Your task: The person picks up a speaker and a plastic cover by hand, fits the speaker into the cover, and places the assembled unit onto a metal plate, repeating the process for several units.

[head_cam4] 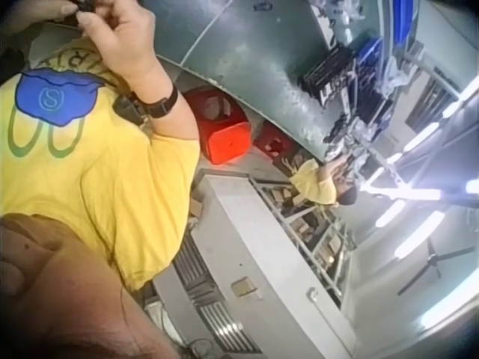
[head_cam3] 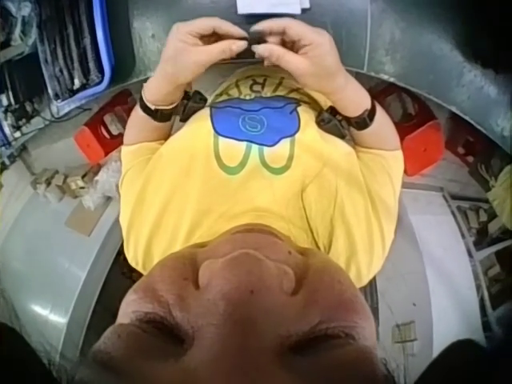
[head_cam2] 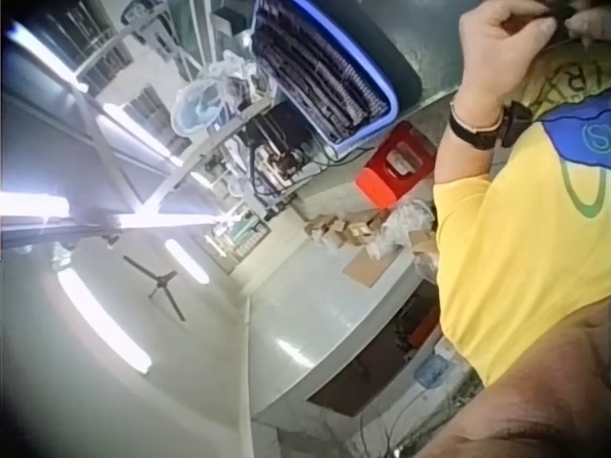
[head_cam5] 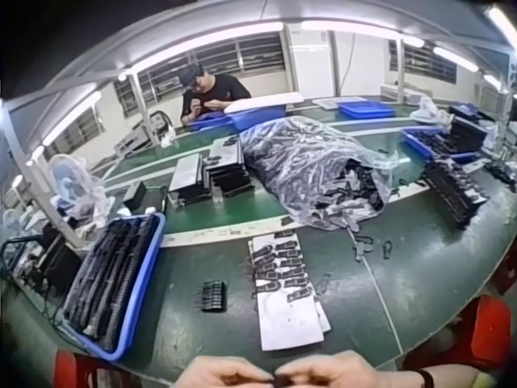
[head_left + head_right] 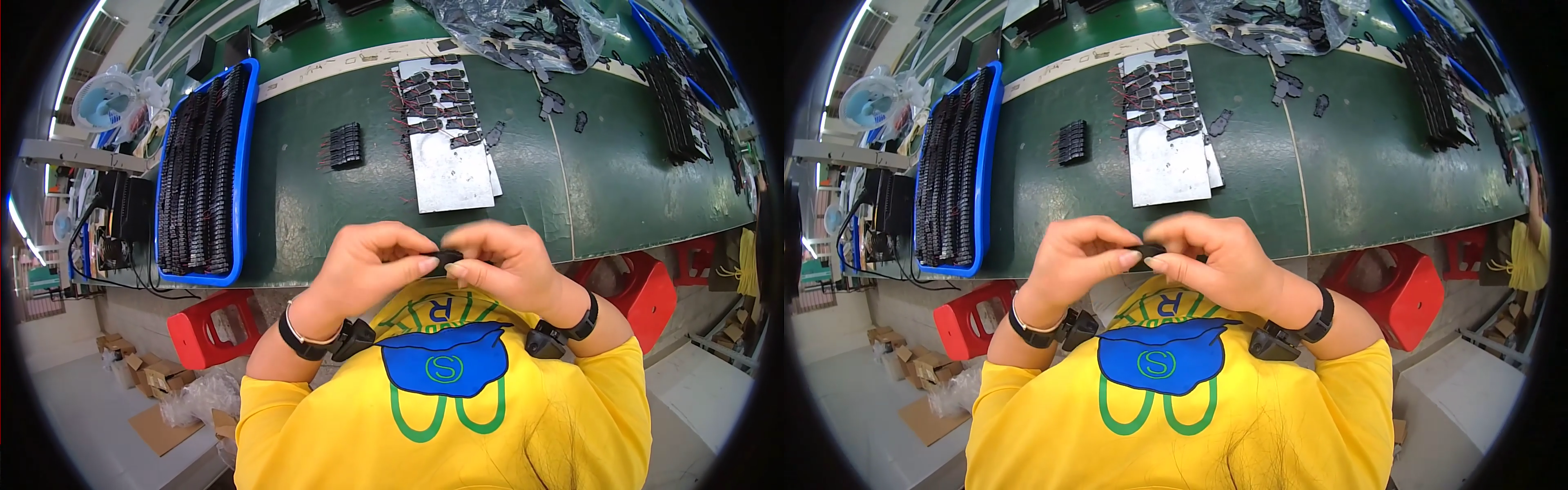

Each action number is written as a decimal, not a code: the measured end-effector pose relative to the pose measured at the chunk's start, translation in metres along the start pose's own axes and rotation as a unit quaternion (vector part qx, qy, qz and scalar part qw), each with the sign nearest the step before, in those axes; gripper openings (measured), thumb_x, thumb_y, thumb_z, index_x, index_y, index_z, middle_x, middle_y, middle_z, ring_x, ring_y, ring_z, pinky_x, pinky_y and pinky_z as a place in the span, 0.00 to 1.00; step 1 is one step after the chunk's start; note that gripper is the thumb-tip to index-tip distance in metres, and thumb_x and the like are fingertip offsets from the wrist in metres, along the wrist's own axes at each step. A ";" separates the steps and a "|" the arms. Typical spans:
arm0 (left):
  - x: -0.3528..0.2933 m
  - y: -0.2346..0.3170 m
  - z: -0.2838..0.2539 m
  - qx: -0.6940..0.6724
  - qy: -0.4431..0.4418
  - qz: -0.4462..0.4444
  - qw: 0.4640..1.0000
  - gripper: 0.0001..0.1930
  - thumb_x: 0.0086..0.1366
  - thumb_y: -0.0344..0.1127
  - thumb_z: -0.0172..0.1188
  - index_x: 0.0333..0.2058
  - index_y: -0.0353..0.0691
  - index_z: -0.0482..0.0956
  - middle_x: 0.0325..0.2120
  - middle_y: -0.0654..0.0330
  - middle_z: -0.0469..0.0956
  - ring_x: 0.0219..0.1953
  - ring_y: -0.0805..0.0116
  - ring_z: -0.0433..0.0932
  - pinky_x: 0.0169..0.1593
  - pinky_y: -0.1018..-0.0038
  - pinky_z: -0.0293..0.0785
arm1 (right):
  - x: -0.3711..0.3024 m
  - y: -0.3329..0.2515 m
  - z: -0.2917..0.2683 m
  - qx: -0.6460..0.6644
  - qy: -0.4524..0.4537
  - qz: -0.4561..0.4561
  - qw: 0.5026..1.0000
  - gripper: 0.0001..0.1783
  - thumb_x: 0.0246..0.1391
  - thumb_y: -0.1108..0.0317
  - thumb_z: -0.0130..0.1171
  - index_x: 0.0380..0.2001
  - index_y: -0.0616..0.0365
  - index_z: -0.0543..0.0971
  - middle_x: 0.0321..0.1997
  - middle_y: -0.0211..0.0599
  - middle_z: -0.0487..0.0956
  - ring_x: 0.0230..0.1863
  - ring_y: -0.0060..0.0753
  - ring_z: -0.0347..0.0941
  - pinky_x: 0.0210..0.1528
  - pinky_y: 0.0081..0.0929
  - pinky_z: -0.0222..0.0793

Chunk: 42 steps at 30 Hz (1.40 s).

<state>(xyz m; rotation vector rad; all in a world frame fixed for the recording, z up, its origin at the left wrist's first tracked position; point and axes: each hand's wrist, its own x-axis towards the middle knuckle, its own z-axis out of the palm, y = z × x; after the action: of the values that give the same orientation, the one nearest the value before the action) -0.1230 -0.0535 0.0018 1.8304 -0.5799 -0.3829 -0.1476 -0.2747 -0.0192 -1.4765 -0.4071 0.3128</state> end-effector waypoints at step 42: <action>0.015 -0.027 -0.063 0.348 0.222 -0.023 0.911 0.12 0.50 0.28 0.66 0.35 0.38 0.77 0.30 0.58 0.77 0.26 0.63 0.77 0.32 0.71 0.73 | 0.103 -0.019 -0.049 -0.495 0.062 -0.223 0.837 0.09 0.42 0.72 0.65 0.30 0.58 0.79 0.29 0.35 0.74 0.31 0.39 0.72 0.33 0.30 0.69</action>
<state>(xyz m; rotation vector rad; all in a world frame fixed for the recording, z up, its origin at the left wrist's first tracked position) -0.0718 -0.0060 -0.0027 2.5147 -0.3694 0.2585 -0.0344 -0.2746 0.0044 -2.3171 -0.8675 -0.4564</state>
